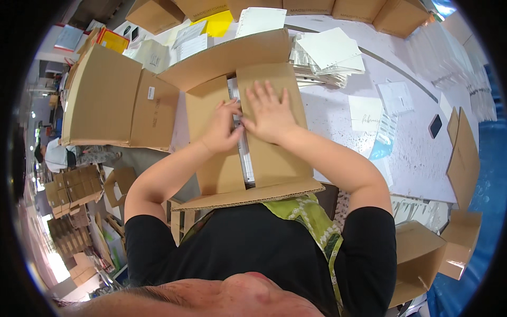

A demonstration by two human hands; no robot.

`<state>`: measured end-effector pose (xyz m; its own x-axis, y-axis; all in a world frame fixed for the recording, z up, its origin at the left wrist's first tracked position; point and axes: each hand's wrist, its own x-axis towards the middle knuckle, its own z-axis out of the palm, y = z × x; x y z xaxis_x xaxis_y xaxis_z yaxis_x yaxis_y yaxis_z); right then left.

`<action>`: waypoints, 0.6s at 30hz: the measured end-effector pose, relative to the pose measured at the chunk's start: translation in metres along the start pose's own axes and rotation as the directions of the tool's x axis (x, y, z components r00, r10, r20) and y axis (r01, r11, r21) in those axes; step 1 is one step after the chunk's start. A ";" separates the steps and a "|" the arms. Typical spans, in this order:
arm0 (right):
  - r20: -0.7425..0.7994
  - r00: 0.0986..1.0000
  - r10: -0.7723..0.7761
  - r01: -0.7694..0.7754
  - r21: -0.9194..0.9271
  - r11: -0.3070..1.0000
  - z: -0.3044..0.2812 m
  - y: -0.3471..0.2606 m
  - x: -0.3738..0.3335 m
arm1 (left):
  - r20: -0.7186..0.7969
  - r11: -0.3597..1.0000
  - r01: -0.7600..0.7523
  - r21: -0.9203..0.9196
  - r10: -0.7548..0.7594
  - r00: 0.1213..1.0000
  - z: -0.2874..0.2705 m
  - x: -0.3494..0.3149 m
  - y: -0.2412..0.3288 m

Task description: The person packs stacks of white notepads into a cardboard box. They pick up stacks from a wooden pallet and place them into the box, arranging them neatly. After filling the box, the person closes the flaps and folds them shut.

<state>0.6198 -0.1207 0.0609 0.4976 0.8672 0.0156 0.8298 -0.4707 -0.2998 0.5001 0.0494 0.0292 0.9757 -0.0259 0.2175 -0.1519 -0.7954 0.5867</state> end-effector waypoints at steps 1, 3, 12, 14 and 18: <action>0.049 0.999 -0.010 0.015 -0.096 0.995 0.006 -0.004 0.001 | -0.110 0.999 0.008 -0.042 -0.012 0.994 0.008 -0.002 -0.007; -0.011 0.999 -0.030 0.030 -0.054 0.998 0.009 0.001 0.003 | -0.327 0.992 -0.003 -0.129 -0.040 0.944 0.010 0.005 0.002; -0.420 0.903 0.094 0.173 0.554 0.815 0.011 0.106 0.001 | 0.278 0.878 -0.035 0.477 -0.113 0.954 -0.009 0.022 0.038; -0.324 0.934 0.147 0.014 0.447 0.894 0.025 0.095 0.003 | 0.267 0.886 -0.039 0.462 -0.097 0.959 -0.006 0.021 0.035; -0.243 0.968 0.058 -0.044 0.059 0.997 0.022 0.078 0.003 | 0.256 0.895 -0.034 0.444 -0.091 0.962 -0.001 0.018 0.029</action>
<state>0.6807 -0.1518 0.0168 0.5910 0.7732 0.2299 0.7905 -0.4984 -0.3560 0.5129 0.0264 0.0509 0.9932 -0.1077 -0.0440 -0.0987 -0.9803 0.1712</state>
